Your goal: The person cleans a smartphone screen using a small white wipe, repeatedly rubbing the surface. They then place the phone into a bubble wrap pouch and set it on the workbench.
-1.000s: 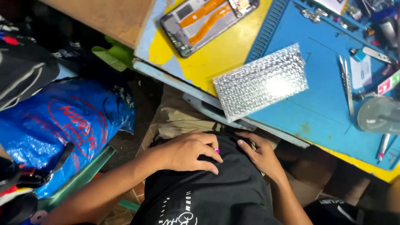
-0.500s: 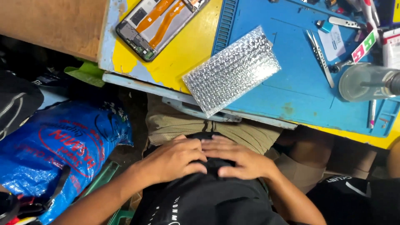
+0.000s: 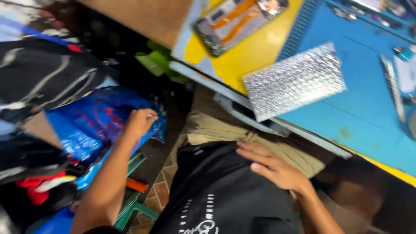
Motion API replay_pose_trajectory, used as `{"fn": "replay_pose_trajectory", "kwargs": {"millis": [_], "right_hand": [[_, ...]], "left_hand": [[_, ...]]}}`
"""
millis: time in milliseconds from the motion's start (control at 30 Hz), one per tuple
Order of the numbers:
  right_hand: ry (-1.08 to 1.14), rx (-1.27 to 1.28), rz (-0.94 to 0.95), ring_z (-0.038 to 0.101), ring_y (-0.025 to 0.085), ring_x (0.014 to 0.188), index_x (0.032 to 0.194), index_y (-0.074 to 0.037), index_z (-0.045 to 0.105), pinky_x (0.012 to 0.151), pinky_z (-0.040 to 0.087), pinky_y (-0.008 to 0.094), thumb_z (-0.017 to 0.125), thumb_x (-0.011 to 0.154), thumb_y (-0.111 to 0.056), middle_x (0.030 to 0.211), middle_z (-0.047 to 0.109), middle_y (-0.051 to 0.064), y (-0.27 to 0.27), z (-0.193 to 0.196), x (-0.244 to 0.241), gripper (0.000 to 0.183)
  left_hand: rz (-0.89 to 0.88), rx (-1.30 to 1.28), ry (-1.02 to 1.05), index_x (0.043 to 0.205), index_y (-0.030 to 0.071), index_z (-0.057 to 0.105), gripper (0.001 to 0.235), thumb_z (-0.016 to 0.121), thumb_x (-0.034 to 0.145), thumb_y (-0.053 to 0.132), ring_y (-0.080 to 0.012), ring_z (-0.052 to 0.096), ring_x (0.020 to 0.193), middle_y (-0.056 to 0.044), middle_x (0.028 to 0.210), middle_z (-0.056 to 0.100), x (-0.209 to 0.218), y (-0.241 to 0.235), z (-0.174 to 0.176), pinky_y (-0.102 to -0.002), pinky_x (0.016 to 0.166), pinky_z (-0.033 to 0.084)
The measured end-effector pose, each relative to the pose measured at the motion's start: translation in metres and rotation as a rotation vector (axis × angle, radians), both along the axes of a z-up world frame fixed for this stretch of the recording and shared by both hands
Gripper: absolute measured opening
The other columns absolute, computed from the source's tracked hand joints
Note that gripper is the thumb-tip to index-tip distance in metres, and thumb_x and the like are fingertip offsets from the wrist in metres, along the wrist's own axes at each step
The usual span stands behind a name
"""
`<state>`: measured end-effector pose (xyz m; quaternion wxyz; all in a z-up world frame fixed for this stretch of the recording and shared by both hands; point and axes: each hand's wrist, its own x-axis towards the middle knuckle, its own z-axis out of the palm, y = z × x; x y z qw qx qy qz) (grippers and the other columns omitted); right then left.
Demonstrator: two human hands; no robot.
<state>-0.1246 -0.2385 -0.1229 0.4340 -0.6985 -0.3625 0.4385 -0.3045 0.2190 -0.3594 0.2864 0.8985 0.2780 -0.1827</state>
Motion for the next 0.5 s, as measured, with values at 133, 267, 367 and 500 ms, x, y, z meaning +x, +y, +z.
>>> {"fn": "replay_pose_trajectory", "kwargs": {"millis": [133, 267, 367, 500], "right_hand": [[-0.118, -0.777, 0.017, 0.041, 0.027, 0.147, 0.158, -0.026, 0.038, 0.116, 0.037, 0.045, 0.042, 0.092, -0.064, 0.16, 0.045, 0.0, -0.047, -0.061, 0.003, 0.076], [0.021, -0.979, -0.069, 0.039, 0.02, 0.152, 0.155, -0.029, 0.047, 0.122, 0.037, 0.043, 0.046, 0.091, -0.063, 0.162, 0.045, -0.006, -0.061, -0.062, 0.01, 0.072], [-0.126, -1.007, -0.092, 0.057, 0.027, 0.136, 0.159, -0.034, 0.04, 0.105, 0.052, 0.044, 0.047, 0.091, -0.061, 0.153, 0.055, -0.002, -0.067, -0.077, 0.008, 0.073], [-0.148, -1.197, -0.05, 0.076, 0.035, 0.098, 0.154, -0.036, 0.039, 0.076, 0.056, 0.045, 0.036, 0.093, -0.068, 0.121, 0.071, 0.009, -0.036, -0.06, 0.012, 0.069]], "left_hand": [[0.305, -0.226, 0.168, 0.118, 0.005, 0.074, 0.023, 0.07, 0.097, 0.014, -0.0235, 0.078, 0.084, -0.016, 0.1, 0.08, -0.05, -0.015, -0.011, -0.039, 0.084, 0.059], [0.401, -0.274, 0.225, 0.084, 0.008, 0.083, 0.006, 0.079, 0.082, 0.012, -0.013, 0.066, 0.056, -0.008, 0.069, 0.077, -0.104, -0.038, -0.065, -0.031, 0.058, 0.051], [0.151, 0.118, 0.32, 0.053, 0.03, 0.071, 0.04, 0.07, 0.087, 0.051, -0.0148, 0.071, 0.068, 0.007, 0.061, 0.074, -0.117, -0.07, -0.063, -0.035, 0.058, 0.045], [0.639, -0.497, 0.136, 0.098, -0.004, 0.077, 0.017, 0.079, 0.088, 0.01, -0.0275, 0.079, 0.078, -0.02, 0.082, 0.077, -0.127, -0.086, -0.108, -0.038, 0.07, 0.063]]}}
